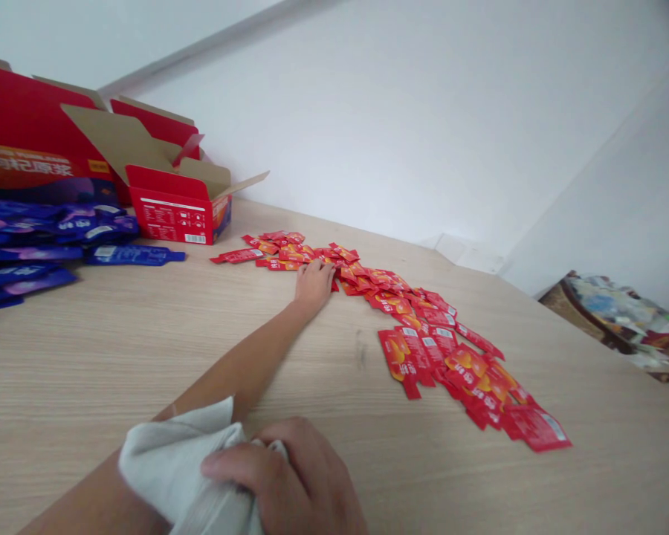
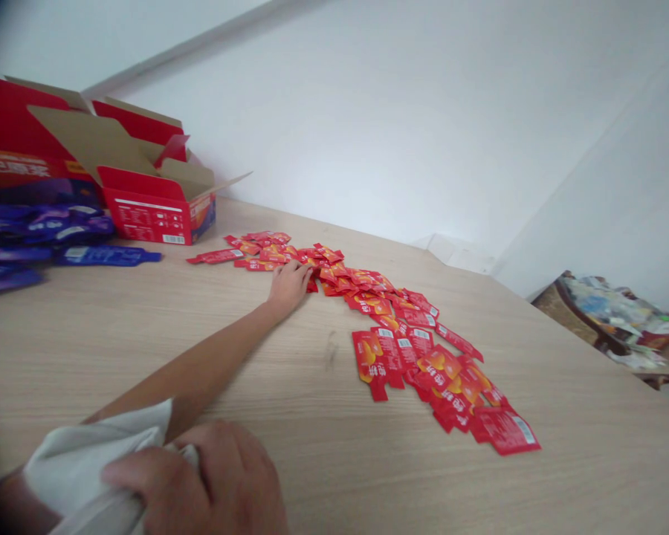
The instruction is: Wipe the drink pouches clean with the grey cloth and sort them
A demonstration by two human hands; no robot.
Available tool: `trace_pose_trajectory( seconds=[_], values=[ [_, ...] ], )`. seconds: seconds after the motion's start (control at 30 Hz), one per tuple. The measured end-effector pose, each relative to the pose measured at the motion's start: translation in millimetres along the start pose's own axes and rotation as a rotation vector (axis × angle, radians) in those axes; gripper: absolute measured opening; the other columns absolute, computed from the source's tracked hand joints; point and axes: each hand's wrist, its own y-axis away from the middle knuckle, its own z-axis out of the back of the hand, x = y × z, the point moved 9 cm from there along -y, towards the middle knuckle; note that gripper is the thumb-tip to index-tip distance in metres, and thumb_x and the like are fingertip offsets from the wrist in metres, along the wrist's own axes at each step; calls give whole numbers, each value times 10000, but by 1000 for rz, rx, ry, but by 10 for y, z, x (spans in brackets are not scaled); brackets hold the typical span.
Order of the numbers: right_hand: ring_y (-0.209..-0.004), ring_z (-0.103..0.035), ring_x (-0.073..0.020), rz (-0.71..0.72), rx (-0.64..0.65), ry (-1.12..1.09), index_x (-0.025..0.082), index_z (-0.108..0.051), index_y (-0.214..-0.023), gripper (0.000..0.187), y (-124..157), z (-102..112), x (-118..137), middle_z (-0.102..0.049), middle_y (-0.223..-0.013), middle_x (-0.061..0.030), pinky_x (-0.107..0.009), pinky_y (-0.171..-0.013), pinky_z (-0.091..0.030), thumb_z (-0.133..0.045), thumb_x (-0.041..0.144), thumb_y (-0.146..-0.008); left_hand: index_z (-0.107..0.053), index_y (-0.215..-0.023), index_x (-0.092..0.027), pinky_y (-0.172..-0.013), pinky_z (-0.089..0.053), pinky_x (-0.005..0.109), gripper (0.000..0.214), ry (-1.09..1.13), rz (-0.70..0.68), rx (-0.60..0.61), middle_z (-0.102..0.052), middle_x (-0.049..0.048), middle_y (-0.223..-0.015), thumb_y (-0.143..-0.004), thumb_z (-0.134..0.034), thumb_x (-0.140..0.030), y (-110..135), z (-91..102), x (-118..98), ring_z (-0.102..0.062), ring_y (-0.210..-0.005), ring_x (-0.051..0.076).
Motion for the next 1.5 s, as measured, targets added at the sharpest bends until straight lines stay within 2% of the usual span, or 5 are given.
trace_pose_trajectory(
  seconds=[0.17, 0.47, 0.73, 1.0, 1.5],
  values=[
    [-997, -664, -239, -47, 360, -201, 314, -568, -1324, 674, -213, 154, -152, -648, -1131, -45, -350, -843, -564, -538, 124, -678, -636, -1283, -184, -1014, -553, 513, 367, 113, 69, -64, -637, 101, -1335, -997, -667, -412, 208, 359, 231, -640, -1192, 265],
    [-1081, -611, -221, -42, 253, -248, 303, -551, -1337, 709, -323, 342, -335, -601, -1169, -38, -340, -953, -495, -461, 21, -693, -649, -1212, -167, -913, -585, 443, 361, 407, 348, -95, -678, 77, -1185, -1012, -631, -468, 1420, 1554, 1102, -677, -1032, 221],
    [-1151, -619, -244, -111, 160, -203, 280, -592, -1298, 549, -341, 407, -655, -635, -1203, -61, -387, -1002, -488, -492, 42, -813, -675, -1130, -158, -857, -585, 406, 520, 759, 426, 477, -730, 56, -997, -1020, -518, -642, 2538, 2017, 1059, -709, -878, 187],
    [-1102, -644, -248, -195, 182, -91, 252, -624, -1241, 339, -309, 335, -910, -674, -1173, -65, -397, -978, -505, -518, 150, -936, -746, -1102, -174, -726, -548, 301, 453, 792, 316, 944, -768, 35, -920, -881, -763, -569, 2648, 1844, 800, -693, -756, 151],
    [-986, -655, -234, -233, 355, -42, 251, -650, -1191, 280, -231, 181, -907, -690, -1096, -44, -361, -903, -515, -530, 199, -944, -710, -1305, -397, -1076, -380, 460, 323, 440, -251, 399, -656, 52, -1343, -985, -676, -371, 2887, 2424, 167, -547, -1247, 275]
  ],
)
